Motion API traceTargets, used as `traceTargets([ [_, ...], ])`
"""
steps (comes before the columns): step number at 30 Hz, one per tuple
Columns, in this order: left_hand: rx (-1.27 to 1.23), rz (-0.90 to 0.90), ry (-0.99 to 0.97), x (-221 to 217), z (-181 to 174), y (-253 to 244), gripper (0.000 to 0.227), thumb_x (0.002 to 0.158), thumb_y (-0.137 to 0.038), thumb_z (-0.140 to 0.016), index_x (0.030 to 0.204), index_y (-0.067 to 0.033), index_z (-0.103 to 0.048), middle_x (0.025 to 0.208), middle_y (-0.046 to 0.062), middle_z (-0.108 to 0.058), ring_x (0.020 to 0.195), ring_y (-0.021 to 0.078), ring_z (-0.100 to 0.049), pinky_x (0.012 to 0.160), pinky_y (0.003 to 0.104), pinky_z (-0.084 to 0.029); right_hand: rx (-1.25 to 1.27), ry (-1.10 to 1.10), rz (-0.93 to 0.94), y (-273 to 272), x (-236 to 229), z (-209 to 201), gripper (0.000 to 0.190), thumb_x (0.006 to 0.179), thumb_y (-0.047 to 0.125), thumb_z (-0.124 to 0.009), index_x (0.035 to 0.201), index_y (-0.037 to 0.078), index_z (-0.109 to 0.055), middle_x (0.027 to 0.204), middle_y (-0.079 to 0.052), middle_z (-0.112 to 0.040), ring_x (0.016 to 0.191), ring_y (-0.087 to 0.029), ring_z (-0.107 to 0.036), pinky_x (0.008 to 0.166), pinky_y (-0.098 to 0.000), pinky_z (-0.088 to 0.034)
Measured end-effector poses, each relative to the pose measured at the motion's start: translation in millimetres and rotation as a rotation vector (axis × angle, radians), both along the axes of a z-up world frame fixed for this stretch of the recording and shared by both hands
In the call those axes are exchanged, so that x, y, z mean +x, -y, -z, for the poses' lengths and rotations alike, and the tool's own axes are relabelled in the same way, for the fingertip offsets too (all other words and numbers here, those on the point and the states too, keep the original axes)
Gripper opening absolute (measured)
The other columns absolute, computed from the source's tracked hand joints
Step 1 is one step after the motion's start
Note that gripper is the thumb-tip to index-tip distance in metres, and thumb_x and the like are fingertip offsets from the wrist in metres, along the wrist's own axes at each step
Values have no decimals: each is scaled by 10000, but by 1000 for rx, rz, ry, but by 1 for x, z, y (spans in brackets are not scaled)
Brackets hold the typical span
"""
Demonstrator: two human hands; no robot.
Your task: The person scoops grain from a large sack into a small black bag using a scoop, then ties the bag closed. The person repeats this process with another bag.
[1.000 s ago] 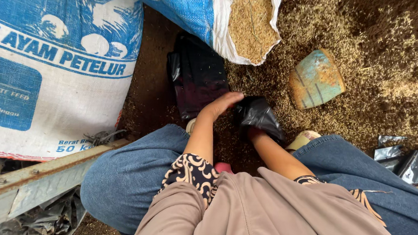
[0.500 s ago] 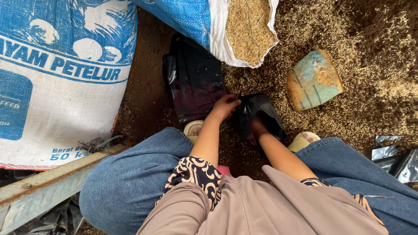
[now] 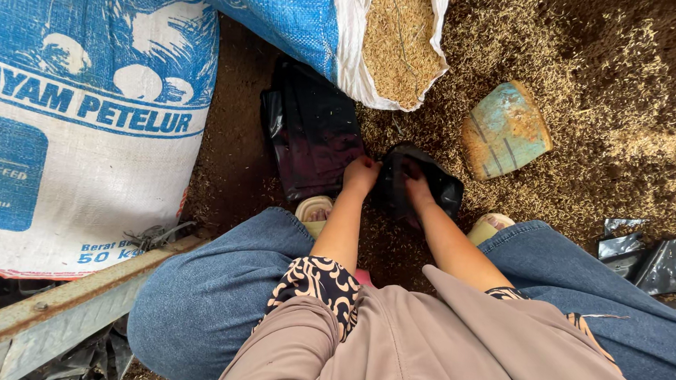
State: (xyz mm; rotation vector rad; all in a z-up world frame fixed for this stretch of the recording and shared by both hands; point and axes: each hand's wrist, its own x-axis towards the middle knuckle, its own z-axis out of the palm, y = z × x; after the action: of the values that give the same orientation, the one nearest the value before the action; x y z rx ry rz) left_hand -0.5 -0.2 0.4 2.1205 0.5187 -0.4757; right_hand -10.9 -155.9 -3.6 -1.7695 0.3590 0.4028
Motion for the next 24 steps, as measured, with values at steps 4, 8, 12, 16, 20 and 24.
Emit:
traceTargets([
  [4, 46, 48, -27, -3, 7, -1, 307, 866, -297, -717, 1106, -108, -702, 1080, 174, -731, 1032, 392, -681, 888, 474, -538, 319, -207, 310, -10, -4, 1, 495, 1004, 312, -506, 1462, 123, -514, 1308, -128, -642, 1146, -293, -619, 971, -367, -492],
  [8, 129, 205, -127, -4, 12, -4, 333, 837, -233, -736, 1144, -109, -703, 1162, 186, -722, 1104, 382, -668, 940, 452, -536, 311, -137, 386, -2, 1, 0, 569, 1018, 392, -502, 1522, 142, -421, 1354, -108, -601, 1195, -271, -592, 983, -358, -479],
  [12, 212, 236, -63, -9, 10, -2, 562, 772, -186, -776, 1281, -79, -562, 1204, 219, -650, 1076, 413, -640, 832, 495, -537, 213, 71, 225, 3, 4, 0, 573, 1082, 463, -514, 1477, 49, -541, 1397, -100, -630, 1251, -208, -593, 1051, -281, -435],
  [16, 185, 201, 257, -13, 3, 2, 261, 822, -205, -695, 1073, -136, -717, 1142, 167, -676, 1020, 405, -655, 802, 511, -536, 785, -361, 303, 0, -8, 3, 494, 1077, 463, -569, 1306, 32, -645, 1138, -107, -641, 945, -214, -627, 822, -340, -525],
  [20, 151, 154, 280, -9, 9, 3, 212, 916, -271, -659, 964, -70, -704, 1001, 179, -709, 964, 411, -663, 805, 524, -526, 407, -386, 28, 9, -14, 1, 441, 1019, 420, -569, 1281, 76, -655, 1137, -74, -657, 939, -201, -630, 804, -349, -528],
  [24, 177, 77, 322, 4, 13, 1, 252, 958, -287, -637, 902, -52, -708, 934, 207, -709, 917, 427, -663, 805, 526, -516, 348, -361, 59, 29, -3, -6, 441, 1013, 422, -571, 1282, 84, -659, 1139, -68, -662, 953, -204, -631, 819, -350, -523],
])
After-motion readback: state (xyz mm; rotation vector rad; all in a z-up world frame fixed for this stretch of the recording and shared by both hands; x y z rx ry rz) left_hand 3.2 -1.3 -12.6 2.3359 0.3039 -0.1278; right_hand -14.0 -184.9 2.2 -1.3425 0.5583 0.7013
